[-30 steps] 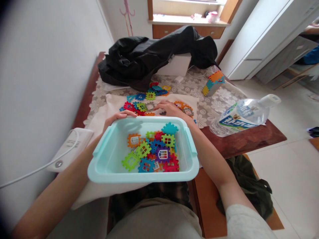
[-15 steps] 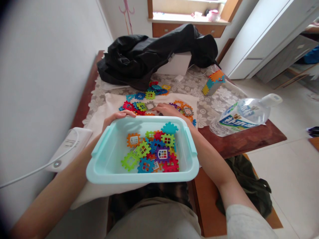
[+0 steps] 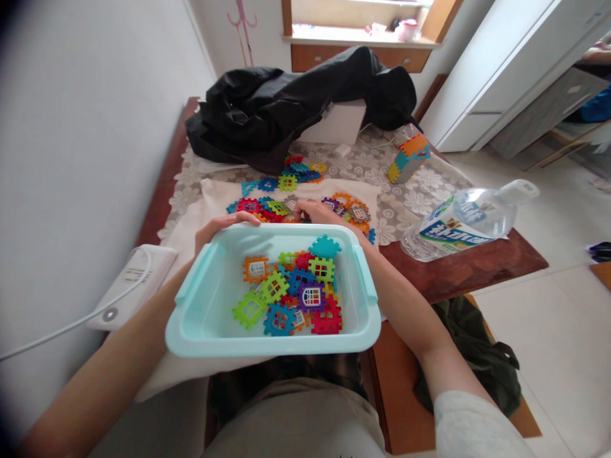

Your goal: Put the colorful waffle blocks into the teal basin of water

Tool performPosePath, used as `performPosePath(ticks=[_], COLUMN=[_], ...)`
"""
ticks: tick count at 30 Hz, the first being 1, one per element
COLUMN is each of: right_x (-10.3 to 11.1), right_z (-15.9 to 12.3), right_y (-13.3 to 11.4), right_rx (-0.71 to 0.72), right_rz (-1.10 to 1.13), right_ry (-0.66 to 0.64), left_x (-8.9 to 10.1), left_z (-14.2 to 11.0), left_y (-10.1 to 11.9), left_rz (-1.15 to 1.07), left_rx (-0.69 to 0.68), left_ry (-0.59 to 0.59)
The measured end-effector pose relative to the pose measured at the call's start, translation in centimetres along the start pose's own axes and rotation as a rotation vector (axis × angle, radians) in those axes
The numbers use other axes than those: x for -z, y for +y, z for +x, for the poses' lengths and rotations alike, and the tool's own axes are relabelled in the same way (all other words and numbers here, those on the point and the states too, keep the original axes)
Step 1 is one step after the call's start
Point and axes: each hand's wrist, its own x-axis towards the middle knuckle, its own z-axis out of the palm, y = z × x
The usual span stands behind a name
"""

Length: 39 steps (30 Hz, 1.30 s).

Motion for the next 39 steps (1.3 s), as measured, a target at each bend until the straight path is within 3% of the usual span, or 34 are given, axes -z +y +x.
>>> performPosePath(ticks=[3, 11, 17, 23, 26, 31, 36, 39], right_x=[-0.1, 0.3, 1.0, 1.9, 2.7, 3.3, 2.9, 2.9], right_z=[-0.2, -0.4, 0.5, 0.7, 0.2, -0.8, -1.1, -1.1], right_y=[-1.2, -3.7, -2.6, -3.0, -4.0, -5.7, -5.9, -5.5], right_rx=[-0.036, -0.116, -0.077, -0.096, -0.081, 0.023, 0.124, 0.151], right_rz=[0.115, 0.333, 0.421, 0.752, 0.776, 0.792, 0.82, 0.801], right_ry=[0.026, 0.114, 0.356, 0.512, 0.481, 0.416, 0.137, 0.041], left_x=[0.1, 0.9, 0.7, 0.5, 0.5, 0.6, 0.7, 0.7], left_z=[0.0, 0.8, 0.8, 0.6, 0.5, 0.6, 0.5, 0.6], left_y=[-0.2, -0.3, 0.0, -0.2, -0.4, -0.3, -0.2, -0.2], left_rz=[-0.071, 0.013, 0.012, -0.043, -0.058, -0.045, 0.003, 0.006], left_rx=[0.052, -0.002, 0.023, -0.017, -0.054, 0.019, -0.003, 0.007], left_ry=[0.015, 0.022, 0.006, 0.006, 0.017, 0.035, 0.027, 0.026])
